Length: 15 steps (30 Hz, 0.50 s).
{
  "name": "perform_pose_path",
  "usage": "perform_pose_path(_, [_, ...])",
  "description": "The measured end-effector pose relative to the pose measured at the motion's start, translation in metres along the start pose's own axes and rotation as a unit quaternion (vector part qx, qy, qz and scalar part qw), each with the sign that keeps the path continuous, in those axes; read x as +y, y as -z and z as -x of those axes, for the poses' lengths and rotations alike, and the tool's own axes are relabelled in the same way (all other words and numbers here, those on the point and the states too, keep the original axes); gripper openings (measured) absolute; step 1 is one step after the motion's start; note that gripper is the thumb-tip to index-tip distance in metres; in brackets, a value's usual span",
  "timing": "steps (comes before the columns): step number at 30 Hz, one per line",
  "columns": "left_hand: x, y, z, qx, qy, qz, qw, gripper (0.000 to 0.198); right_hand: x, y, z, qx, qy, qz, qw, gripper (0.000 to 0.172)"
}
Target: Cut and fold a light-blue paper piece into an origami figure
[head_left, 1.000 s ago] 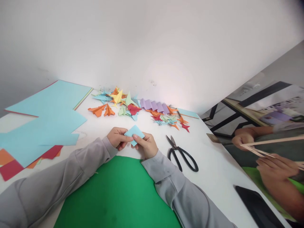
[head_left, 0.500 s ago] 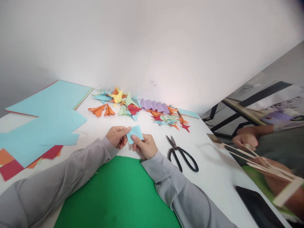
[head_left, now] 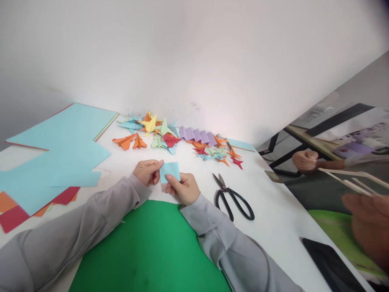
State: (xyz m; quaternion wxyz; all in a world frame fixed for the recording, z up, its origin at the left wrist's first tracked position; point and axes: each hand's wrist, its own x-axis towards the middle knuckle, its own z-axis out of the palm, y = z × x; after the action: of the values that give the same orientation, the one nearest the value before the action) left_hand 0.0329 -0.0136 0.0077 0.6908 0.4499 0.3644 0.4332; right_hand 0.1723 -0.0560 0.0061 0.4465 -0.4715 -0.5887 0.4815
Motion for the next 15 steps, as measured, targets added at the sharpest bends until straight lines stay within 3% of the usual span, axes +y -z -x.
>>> perform_pose_path(5, [-0.0038,-0.0003,-0.0025,0.013,-0.010,0.007,1.000,0.040,0.0033,-0.0011,-0.0013,0.001,-0.003,-0.011,1.000,0.049])
perform_pose_path(9, [-0.0085,-0.0007,-0.0049,-0.029,-0.046,0.034,0.998,0.031,0.0044,-0.0001,-0.0033,0.004,-0.004,-0.050,0.999,0.053])
perform_pose_path(12, [-0.0058,-0.0028,-0.0041,-0.023,-0.027,0.083,0.996,0.034,0.0063,0.0016,-0.0054,0.039,-0.019,-0.109,0.993,0.058])
perform_pose_path(15, [-0.0005,-0.0047,-0.0017,-0.010,0.004,0.081,0.997,0.038,0.0091,0.0033,-0.0074,0.084,-0.030,-0.162,0.983,0.051])
